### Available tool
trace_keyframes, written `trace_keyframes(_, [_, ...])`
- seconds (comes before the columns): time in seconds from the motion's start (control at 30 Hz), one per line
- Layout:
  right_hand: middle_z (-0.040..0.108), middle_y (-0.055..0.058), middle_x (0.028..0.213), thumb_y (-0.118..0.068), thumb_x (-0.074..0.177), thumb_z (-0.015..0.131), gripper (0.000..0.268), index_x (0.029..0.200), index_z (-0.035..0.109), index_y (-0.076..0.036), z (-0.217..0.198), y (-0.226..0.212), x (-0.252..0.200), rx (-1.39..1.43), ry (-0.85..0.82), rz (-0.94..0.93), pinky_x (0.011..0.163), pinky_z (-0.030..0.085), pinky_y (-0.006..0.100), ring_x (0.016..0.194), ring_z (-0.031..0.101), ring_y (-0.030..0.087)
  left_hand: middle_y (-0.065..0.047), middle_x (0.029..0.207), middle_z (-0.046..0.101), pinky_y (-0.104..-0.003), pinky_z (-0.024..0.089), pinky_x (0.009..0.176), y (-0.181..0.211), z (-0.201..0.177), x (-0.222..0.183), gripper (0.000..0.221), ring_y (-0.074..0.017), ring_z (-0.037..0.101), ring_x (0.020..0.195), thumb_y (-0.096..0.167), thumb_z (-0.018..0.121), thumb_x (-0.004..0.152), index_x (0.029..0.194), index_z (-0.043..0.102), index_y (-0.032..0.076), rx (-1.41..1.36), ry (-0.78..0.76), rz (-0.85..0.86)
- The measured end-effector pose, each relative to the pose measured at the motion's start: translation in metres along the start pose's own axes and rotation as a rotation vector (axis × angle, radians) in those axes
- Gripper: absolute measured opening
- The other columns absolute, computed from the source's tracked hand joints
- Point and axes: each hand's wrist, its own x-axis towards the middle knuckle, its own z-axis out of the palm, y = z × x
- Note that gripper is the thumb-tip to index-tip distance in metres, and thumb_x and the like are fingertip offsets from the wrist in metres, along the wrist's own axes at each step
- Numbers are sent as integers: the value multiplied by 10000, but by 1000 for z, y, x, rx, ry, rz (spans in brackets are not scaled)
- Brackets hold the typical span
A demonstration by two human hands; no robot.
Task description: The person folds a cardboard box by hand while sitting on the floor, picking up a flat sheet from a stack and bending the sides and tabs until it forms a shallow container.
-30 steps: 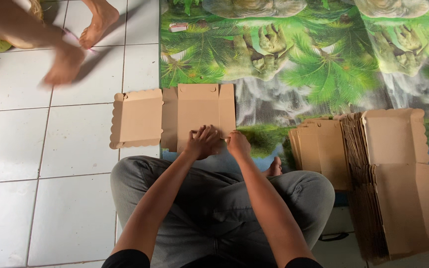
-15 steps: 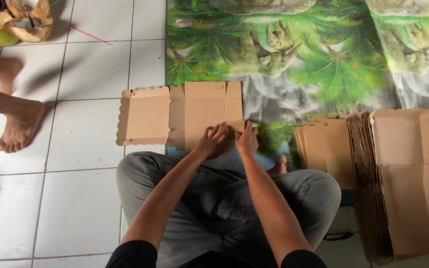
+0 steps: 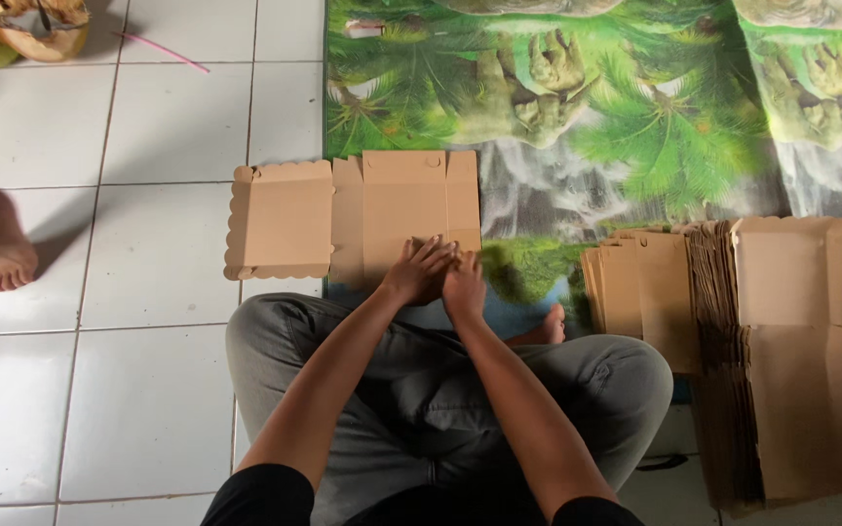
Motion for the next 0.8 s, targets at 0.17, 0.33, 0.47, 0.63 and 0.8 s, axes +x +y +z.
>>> trace_keyframes(0.17, [396, 144, 1272, -186, 1026, 506, 287, 1291, 599, -131, -46, -7, -19, -30, 7, -84, 670, 593, 396, 1059, 541, 310, 112, 1649, 96, -629, 127, 1192, -6, 9, 9, 767, -219, 54, 1529, 592, 469, 917, 1562, 209, 267, -108, -86, -34])
trace_keyframes(0.33, [350, 120, 1356, -179, 1011, 508, 444, 1431, 503, -325, -69, 10, -23, -21, -149, 160, 758, 570, 440, 1147, 501, 329, 106, 1656, 10, -621, 80, 1200, -9, 22, 11, 832, -217, -12, 1531, 589, 516, 913, 1573, 134, 258, -159, -132, -12])
trace_keyframes(0.47, [304, 189, 1477, -123, 1024, 440, 476, 1483, 447, -250, -47, 15, -10, -2, -156, 209, 759, 570, 438, 1223, 480, 360, 120, 1654, -6, -626, 72, 1207, -10, 21, 13, 840, -206, -30, 1529, 607, 504, 907, 1576, 128, 265, -187, -153, -40])
trace_keyframes(0.63, [342, 190, 1419, -142, 1019, 451, 420, 1435, 475, -96, -38, -6, -16, -102, -125, -3, 736, 603, 423, 1117, 533, 326, 89, 1657, 5, -632, 64, 1202, -8, 1, 8, 838, -225, -35, 1530, 546, 506, 939, 1593, 70, 256, -205, -205, -21])
trace_keyframes(0.8, [333, 204, 1434, -137, 1042, 412, 405, 1423, 509, -234, -62, -12, -28, -8, -109, -16, 759, 583, 468, 1173, 519, 376, 87, 1655, 32, -613, 53, 1211, -5, -5, 6, 815, -220, -30, 1529, 590, 481, 927, 1582, 129, 257, -150, -214, -41])
